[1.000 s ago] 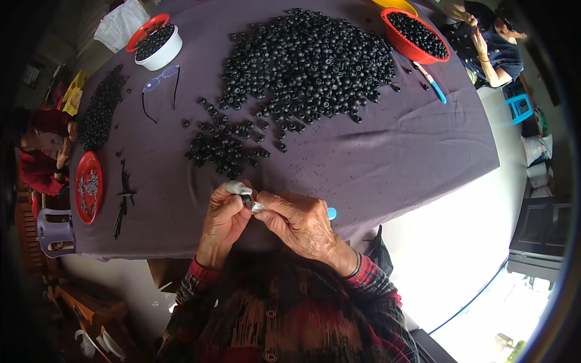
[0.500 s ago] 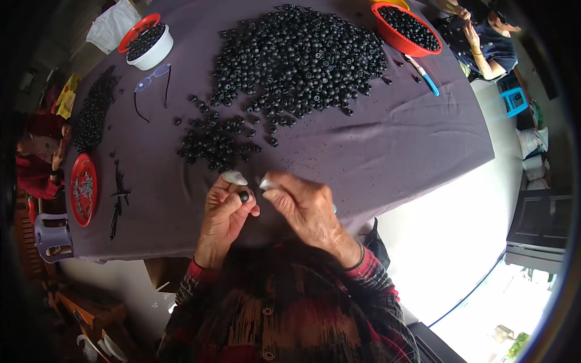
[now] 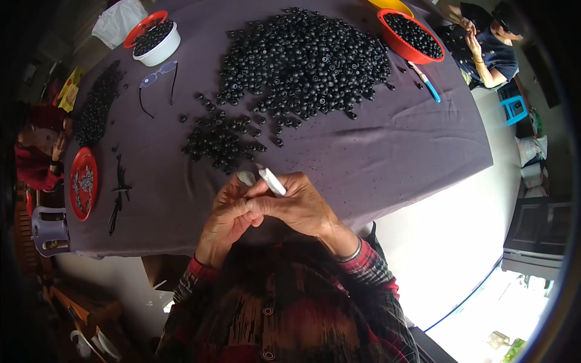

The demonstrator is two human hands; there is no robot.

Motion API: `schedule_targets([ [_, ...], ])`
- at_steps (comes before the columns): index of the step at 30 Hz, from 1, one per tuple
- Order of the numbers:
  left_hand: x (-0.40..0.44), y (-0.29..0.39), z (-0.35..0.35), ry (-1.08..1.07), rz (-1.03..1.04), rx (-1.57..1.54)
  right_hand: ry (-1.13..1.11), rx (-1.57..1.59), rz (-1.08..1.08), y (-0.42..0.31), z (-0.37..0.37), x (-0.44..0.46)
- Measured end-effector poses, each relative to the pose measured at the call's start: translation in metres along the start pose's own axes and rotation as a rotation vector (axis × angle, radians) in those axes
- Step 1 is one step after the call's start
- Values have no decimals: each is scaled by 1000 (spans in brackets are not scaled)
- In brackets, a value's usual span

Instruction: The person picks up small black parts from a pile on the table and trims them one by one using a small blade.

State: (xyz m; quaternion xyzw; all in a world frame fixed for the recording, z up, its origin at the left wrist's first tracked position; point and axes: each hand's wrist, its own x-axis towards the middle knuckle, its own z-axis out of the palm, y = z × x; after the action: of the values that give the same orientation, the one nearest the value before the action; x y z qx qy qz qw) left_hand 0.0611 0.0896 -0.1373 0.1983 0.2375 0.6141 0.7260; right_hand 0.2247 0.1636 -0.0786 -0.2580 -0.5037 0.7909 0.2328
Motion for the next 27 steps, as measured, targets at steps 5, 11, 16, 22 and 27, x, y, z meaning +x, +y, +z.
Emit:
schedule_targets([
  [5,-4,-3,3,37,-17,-108,80,-58,50,4,4,4],
  [11,-4,2,3,59,4,64,160,-361,-25,3,1,9],
  [16,-47,31,-12,427,207,921,391,-1124,-213,4,-44,10],
  [22,-71,74,-66,684,462,1574,338,-1114,-254,2,-58,32],
  [27,-65,84,-77,659,598,1740,235,-1359,-402,15,-43,69],
])
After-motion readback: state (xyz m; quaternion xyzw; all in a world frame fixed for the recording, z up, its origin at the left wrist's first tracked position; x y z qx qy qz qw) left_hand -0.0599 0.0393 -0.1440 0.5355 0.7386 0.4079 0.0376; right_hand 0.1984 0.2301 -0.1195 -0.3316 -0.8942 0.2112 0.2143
